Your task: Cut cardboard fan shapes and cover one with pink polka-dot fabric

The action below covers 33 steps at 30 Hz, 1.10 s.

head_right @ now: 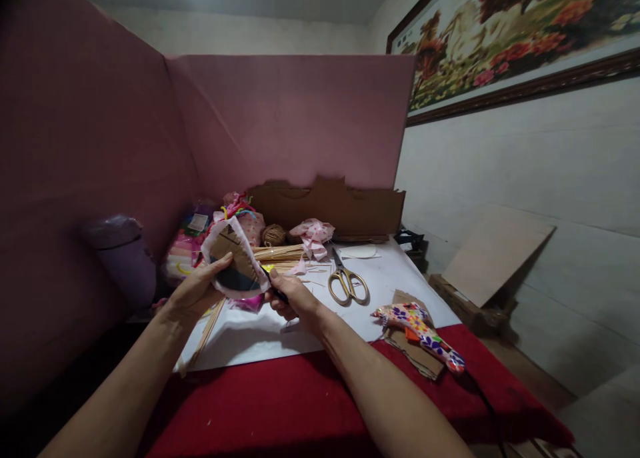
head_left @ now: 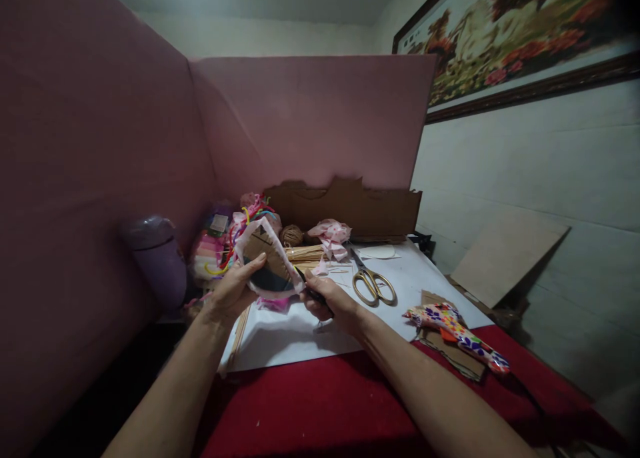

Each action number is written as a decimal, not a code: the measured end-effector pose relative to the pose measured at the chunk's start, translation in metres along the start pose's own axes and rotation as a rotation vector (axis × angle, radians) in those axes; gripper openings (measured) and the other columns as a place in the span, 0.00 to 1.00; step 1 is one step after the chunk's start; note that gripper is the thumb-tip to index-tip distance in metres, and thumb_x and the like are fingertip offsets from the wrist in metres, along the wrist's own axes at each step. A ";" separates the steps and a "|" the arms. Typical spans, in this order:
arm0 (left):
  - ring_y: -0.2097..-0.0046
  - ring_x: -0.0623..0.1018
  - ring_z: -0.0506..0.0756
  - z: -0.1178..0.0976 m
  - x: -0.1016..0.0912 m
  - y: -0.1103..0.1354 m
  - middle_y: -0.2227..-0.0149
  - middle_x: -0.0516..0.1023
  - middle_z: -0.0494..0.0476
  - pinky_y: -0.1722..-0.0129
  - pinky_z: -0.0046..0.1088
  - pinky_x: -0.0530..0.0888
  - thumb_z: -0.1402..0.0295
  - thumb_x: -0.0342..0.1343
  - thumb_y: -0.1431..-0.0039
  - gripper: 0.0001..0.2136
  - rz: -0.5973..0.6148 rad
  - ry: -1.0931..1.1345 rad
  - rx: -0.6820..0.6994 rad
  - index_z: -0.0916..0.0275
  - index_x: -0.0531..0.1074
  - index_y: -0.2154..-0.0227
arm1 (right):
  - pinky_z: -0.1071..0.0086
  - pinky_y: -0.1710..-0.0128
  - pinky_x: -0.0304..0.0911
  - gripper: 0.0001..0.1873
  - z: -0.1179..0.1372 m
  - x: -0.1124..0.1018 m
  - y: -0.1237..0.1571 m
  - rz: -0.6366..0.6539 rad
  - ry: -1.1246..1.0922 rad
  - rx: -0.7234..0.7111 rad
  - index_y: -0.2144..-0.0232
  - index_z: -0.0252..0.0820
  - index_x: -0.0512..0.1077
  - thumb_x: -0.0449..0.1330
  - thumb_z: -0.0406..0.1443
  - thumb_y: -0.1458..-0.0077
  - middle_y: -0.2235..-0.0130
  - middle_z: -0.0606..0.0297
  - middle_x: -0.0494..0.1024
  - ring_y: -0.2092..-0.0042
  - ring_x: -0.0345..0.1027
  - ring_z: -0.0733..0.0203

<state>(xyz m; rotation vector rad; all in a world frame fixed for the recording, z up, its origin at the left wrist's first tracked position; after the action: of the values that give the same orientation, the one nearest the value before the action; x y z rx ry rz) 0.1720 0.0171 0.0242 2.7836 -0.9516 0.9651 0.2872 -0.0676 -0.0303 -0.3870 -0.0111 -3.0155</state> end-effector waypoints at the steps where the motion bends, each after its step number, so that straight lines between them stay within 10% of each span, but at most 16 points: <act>1: 0.68 0.80 0.53 0.000 0.001 0.000 0.67 0.82 0.56 0.62 0.27 0.77 0.78 0.61 0.52 0.16 0.003 -0.007 -0.003 0.64 0.74 0.58 | 0.78 0.88 0.32 0.29 0.000 0.000 0.000 0.000 -0.003 -0.001 0.77 0.38 0.65 0.51 0.60 0.49 0.86 0.78 0.54 0.86 0.37 0.75; 33: 0.66 0.80 0.56 0.007 0.008 0.005 0.64 0.82 0.58 0.61 0.31 0.77 0.75 0.63 0.53 0.19 0.057 -0.098 -0.038 0.64 0.74 0.55 | 0.77 0.90 0.33 0.31 0.000 0.000 -0.003 -0.070 0.011 -0.056 0.81 0.40 0.61 0.50 0.61 0.51 0.89 0.77 0.53 0.88 0.40 0.74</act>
<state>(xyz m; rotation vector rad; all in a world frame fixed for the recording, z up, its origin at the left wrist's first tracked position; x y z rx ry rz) 0.1778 0.0068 0.0225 2.8092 -1.0558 0.8152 0.2866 -0.0641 -0.0299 -0.3823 0.0615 -3.0925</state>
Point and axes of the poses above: each hand's wrist, its own y-axis away from the middle knuckle, its own x-axis out of the palm, z = x × y, the point moved 7 cm from there along -y, towards the middle knuckle
